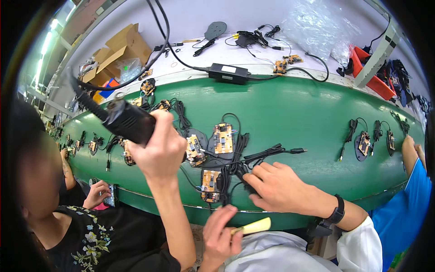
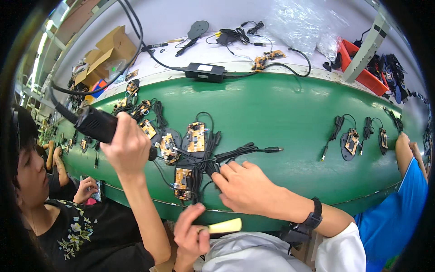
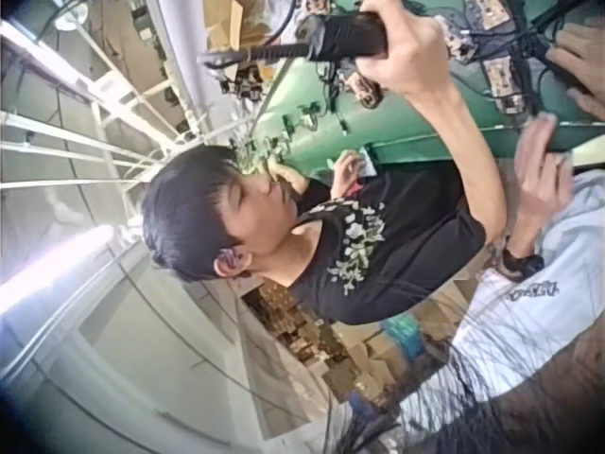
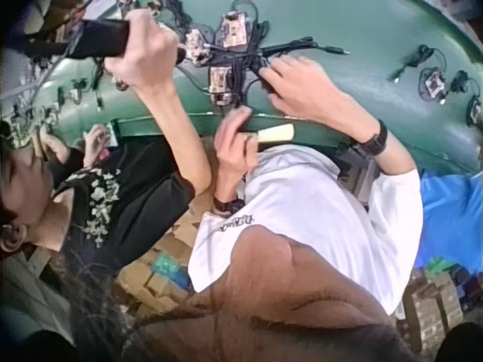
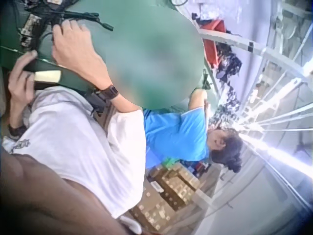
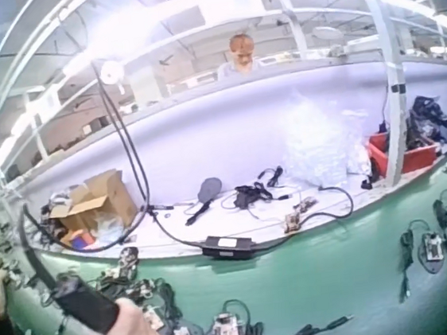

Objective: The recorder is assembling computer mice by applying adhesive pads to the base and arranging internal components on an assembly line.

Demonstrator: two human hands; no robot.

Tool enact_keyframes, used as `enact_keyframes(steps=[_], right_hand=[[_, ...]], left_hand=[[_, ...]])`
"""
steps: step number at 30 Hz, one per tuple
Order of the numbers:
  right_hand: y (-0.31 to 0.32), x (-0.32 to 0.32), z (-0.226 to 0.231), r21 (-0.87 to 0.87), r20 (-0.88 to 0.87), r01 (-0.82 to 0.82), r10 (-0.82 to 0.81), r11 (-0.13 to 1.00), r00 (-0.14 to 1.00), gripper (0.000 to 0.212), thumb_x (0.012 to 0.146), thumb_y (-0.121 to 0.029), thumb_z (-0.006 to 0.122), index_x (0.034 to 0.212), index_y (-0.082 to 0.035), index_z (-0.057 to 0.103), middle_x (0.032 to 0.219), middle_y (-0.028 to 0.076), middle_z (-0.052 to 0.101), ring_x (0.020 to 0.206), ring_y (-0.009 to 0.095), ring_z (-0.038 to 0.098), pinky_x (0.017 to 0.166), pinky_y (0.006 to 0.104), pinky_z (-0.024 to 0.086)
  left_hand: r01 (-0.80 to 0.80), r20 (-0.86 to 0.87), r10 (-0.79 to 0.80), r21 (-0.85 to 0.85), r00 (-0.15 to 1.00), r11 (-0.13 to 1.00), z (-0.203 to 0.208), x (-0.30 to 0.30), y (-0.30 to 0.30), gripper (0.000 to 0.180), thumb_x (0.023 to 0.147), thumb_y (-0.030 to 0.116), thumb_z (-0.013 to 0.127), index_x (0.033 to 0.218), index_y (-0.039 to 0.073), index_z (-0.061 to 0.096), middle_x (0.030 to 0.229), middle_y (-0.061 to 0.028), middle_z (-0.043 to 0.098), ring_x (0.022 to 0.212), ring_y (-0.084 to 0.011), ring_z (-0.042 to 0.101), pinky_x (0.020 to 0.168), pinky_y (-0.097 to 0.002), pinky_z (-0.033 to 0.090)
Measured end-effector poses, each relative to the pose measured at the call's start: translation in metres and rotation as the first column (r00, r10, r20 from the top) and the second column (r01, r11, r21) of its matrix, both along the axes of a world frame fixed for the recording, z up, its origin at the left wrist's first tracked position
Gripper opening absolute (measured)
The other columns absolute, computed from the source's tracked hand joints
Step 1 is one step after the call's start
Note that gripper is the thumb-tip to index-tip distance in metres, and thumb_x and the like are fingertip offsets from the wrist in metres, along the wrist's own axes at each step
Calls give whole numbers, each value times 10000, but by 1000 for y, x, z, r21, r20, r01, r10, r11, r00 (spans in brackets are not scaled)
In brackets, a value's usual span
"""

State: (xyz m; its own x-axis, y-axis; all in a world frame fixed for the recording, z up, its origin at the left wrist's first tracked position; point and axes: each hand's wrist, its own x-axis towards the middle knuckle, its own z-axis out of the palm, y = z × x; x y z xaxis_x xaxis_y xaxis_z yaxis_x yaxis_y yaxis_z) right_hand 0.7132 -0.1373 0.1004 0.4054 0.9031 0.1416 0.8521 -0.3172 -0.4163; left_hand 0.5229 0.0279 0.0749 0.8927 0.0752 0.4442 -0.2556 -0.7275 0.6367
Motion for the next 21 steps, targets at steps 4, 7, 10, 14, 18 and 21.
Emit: enact_keyframes(steps=[4,7,10,14,18,21], right_hand=[[-20,26,7,-14,10,132,-132,991,991,308,701,-59,689,1003,-16,651,929,147,658,956,356,667,786,486,562],[-41,47,27,-101,156,215,-198,971,968,256,687,-56,704,938,-22,668,923,135,653,945,337,653,784,471,553],[-61,54,45,-243,215,278,-228,929,950,195,673,-47,710,864,-21,678,899,121,649,935,319,636,806,446,538],[-82,53,49,-293,258,372,-302,881,918,190,654,-27,709,845,-22,710,851,113,637,930,307,622,826,423,512],[-87,50,39,-301,368,422,-304,855,879,212,661,-21,714,873,-28,715,899,110,638,925,301,614,814,414,491],[-81,45,36,-214,497,453,-303,866,813,205,678,-28,719,882,-36,700,934,104,625,917,288,608,804,411,483]], left_hand=[[275,-13,-281,-156,960,949,15,11,-20,243,862,106,731,734,-51,596,1236,-269,708,1171,-448,700,976,-572,592],[332,45,-329,-89,943,939,17,23,-20,238,822,116,779,749,-28,604,1243,-249,711,1181,-427,693,954,-545,605],[334,76,-329,-65,941,940,18,24,-14,224,813,114,773,744,-8,599,1225,-229,722,1137,-406,710,917,-511,612],[292,79,-288,-56,955,955,8,15,-9,248,785,108,800,737,11,577,1255,-215,712,1163,-393,698,911,-491,579],[193,90,-197,51,976,980,7,16,-9,246,831,128,751,729,9,561,1203,-211,728,1121,-395,705,875,-493,577],[76,97,-90,138,991,987,5,15,-1,251,875,128,690,720,-4,543,1174,-221,730,1079,-410,704,834,-489,573]])
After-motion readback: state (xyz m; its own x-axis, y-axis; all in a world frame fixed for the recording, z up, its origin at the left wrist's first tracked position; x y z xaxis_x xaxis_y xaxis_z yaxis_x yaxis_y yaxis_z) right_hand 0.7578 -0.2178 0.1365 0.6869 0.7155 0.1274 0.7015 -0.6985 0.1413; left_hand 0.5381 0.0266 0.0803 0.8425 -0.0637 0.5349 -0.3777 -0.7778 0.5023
